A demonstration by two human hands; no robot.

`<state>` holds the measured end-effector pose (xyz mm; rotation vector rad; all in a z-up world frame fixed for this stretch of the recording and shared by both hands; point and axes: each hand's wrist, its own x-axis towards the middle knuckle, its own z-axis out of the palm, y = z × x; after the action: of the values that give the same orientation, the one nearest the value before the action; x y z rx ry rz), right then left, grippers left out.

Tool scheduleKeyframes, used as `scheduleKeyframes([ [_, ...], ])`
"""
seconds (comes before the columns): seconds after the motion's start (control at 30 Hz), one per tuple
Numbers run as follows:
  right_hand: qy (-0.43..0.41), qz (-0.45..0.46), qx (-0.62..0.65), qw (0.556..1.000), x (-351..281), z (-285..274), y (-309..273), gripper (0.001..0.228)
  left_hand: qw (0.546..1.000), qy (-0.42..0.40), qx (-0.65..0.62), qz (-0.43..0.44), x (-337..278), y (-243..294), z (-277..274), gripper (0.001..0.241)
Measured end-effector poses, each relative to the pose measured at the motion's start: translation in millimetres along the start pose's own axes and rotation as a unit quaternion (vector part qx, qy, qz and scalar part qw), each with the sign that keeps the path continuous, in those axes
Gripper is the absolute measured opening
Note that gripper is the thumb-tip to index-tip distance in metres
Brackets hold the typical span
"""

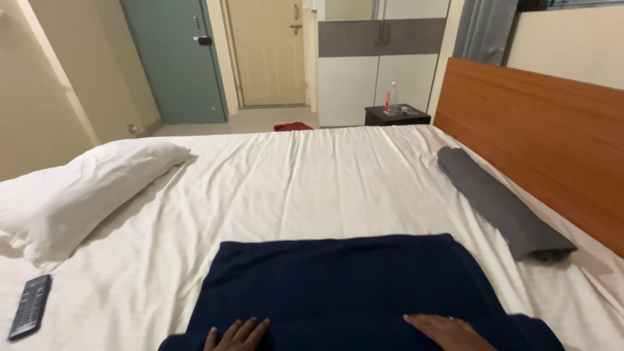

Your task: The person rolls a dark blue cloth on a bed, starting from one edge and rolling it tightly into a cylindrical shape. The person uses both hands to smooth and tighten the roll, then lifts the rolled cloth at the end.

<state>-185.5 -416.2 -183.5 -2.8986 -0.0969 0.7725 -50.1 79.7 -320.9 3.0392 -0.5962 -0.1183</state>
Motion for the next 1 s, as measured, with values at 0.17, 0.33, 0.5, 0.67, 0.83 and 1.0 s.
scheduleKeyframes([
  [0.17, 0.024, 0.013, -0.141, 0.99, -52.9, -9.5, -59.8, 0.086, 0.838, 0.531, 0.117, 0.049, -22.0, 11.3, 14.3, 0.051],
  [0.33, 0.094, -0.049, -0.094, 0.99, -123.3, -27.7, -104.9, 0.115, 0.995, 0.031, 0.078, 0.047, -112.8, 60.7, -140.8, 0.088],
  [0.5, 0.132, -0.05, -0.041, 0.989, -152.2, 0.0, -102.9, 0.101, 0.994, -0.098, -0.009, 0.049, -170.3, 80.0, -175.6, 0.111],
  [0.67, 0.116, -0.023, -0.054, 0.991, -168.7, -14.7, -122.3, 0.104, 0.998, -0.022, -0.035, 0.051, -145.1, 57.9, -129.8, 0.108],
  [0.83, 0.139, -0.027, -0.027, 0.99, -162.9, -7.9, -123.3, 0.098, 0.995, -0.093, -0.037, -0.003, -184.6, 95.6, -196.7, 0.115],
  [1.0, 0.178, 0.014, -0.033, 0.983, -167.7, -12.6, -128.8, 0.1, 0.998, -0.043, -0.051, 0.011, -198.0, 105.9, -211.4, 0.107],
])
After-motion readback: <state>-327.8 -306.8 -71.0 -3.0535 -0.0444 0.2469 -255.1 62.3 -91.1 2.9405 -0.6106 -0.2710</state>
